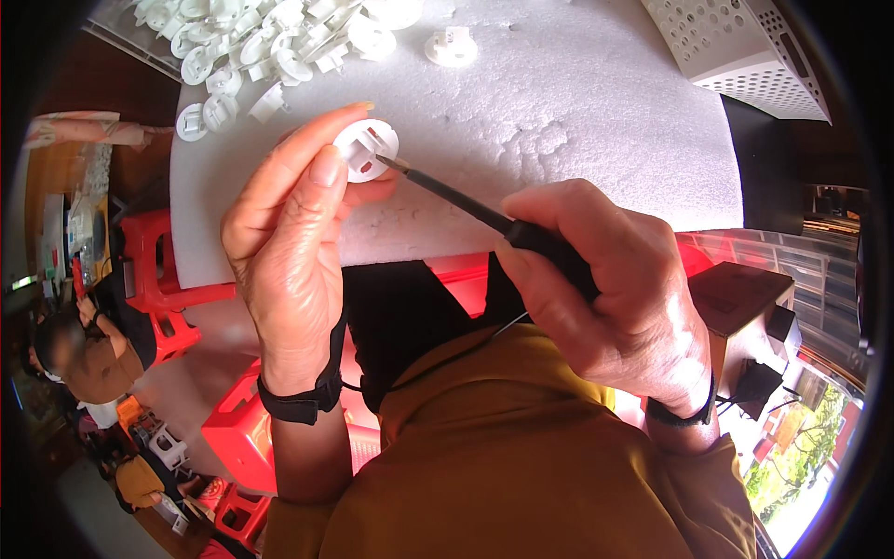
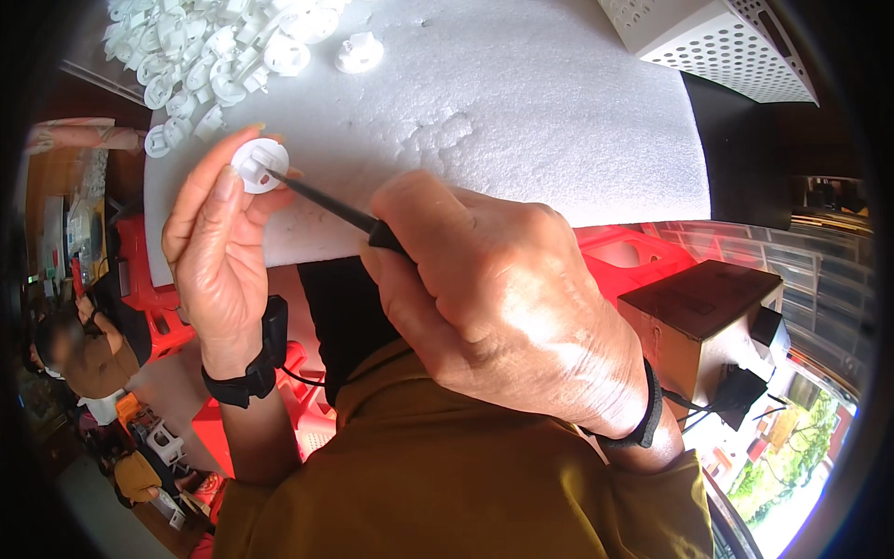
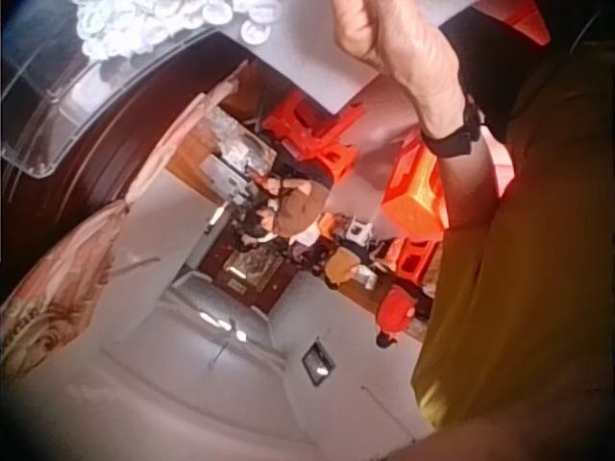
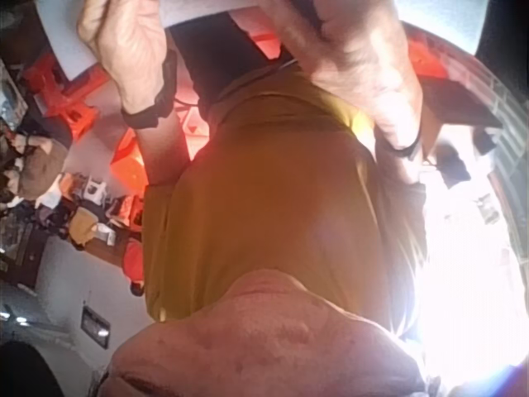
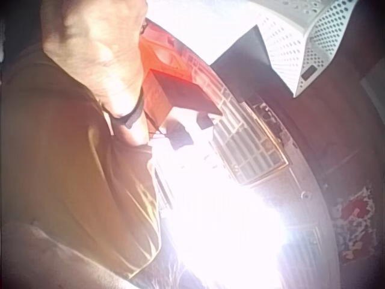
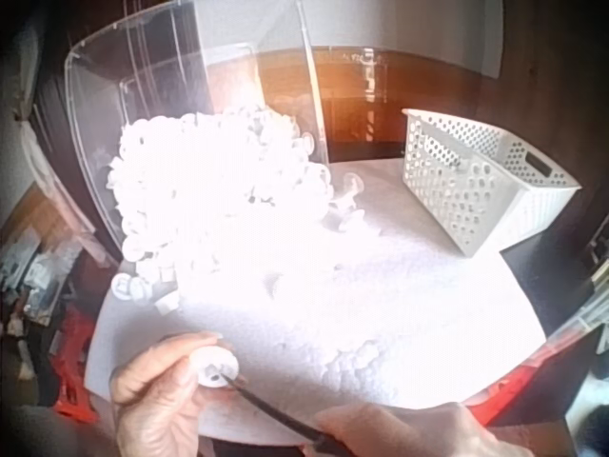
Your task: Assembling small white plastic hardware components using a manual screwdriver.
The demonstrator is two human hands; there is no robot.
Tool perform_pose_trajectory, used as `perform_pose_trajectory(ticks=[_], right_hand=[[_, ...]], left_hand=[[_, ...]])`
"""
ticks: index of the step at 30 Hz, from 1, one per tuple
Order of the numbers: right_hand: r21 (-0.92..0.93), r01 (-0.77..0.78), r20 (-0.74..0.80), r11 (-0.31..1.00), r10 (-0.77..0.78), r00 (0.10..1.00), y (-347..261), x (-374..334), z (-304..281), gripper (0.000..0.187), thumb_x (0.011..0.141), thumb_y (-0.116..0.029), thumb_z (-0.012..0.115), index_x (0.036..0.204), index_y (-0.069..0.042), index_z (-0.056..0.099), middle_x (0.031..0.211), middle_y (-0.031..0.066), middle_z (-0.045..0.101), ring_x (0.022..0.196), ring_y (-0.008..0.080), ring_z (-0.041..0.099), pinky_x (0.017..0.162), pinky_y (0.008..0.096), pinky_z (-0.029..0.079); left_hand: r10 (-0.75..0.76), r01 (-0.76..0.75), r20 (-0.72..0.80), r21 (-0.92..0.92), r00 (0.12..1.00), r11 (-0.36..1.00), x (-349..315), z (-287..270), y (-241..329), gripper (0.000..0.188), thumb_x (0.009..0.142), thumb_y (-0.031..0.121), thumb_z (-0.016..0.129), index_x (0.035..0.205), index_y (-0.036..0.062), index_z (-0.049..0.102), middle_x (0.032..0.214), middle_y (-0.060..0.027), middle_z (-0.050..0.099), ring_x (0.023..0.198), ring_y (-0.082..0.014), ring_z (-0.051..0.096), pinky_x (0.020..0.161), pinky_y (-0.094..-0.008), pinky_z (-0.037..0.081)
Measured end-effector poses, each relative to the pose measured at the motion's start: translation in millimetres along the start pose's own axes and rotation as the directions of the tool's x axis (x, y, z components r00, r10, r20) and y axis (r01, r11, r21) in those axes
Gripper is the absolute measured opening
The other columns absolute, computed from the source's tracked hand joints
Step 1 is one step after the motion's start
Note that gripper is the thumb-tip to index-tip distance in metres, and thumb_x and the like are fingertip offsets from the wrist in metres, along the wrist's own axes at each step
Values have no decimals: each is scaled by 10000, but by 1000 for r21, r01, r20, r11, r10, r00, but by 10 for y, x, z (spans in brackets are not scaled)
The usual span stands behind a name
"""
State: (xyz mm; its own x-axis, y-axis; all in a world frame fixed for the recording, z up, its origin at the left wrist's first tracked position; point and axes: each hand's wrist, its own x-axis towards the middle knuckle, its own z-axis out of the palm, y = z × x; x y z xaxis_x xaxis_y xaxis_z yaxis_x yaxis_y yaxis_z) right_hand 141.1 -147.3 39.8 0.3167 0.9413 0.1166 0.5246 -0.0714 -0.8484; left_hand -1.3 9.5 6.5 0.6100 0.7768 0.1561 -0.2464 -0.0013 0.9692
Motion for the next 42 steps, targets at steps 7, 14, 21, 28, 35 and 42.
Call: perform_pose_trajectory(ticks=[7, 14, 21, 28, 35, 42], right_hand=[[-138, 102, -26, 985, -107, 994, -70, 67, 2, 195, 799, 66, 614, 986, 24, 575, 705, 103, 593, 563, 170, 576, 519, 275, 441], [-307, 164, -8, 937, -175, 985, -42, 81, 8, 225, 768, 68, 640, 979, 12, 585, 715, 124, 574, 583, 266, 581, 511, 321, 447], [-540, 285, 54, 792, -305, 951, -165, 100, 33, 258, 719, 13, 664, 972, 1, 617, 695, 89, 558, 565, 237, 578, 450, 324, 445], [-688, 407, 123, 600, -457, 881, -176, 92, 46, 287, 687, -56, 688, 957, 16, 625, 678, 53, 543, 539, 192, 571, 421, 301, 437], [-623, 348, 175, 701, -309, 935, -242, 112, -44, 296, 726, -36, 698, 993, 19, 583, 686, 76, 565, 518, 224, 565, 437, 307, 444], [38, -7, -146, 999, 12, 989, 13, 56, 58, 182, 900, -157, 641, 979, -12, 566, 636, -39, 489, 555, 22, 447, 483, 203, 357]], left_hand=[[-22, 22, -14, 36, 1000, 999, -9, -10, 32, 240, 922, 39, 554, 1125, -64, 627, 1015, -47, 619, 788, -48, 510, 717, -180, 423], [-29, 30, -24, 13, 999, 999, 3, 27, 8, 231, 917, 55, 581, 1111, -55, 642, 934, 1, 586, 747, -29, 456, 683, -170, 390], [-57, 56, 7, 140, 998, 989, -12, 28, 15, 245, 933, 105, 566, 1111, -51, 631, 973, -79, 615, 825, -118, 589, 749, -249, 496], [-10, 6, 20, 205, 1000, 979, -19, 63, 4, 180, 908, 82, 607, 1049, 1, 685, 905, -20, 610, 722, -90, 573, 666, -216, 485], [28, -30, 14, 180, 999, 983, -12, 5, -49, 188, 916, 99, 598, 1046, -7, 682, 915, -24, 616, 722, -90, 567, 672, -220, 486], [52, -54, -33, -62, 998, 997, -17, 16, -25, 286, 968, 154, 513, 1131, -64, 600, 923, -102, 645, 773, -179, 639, 690, -296, 529]])
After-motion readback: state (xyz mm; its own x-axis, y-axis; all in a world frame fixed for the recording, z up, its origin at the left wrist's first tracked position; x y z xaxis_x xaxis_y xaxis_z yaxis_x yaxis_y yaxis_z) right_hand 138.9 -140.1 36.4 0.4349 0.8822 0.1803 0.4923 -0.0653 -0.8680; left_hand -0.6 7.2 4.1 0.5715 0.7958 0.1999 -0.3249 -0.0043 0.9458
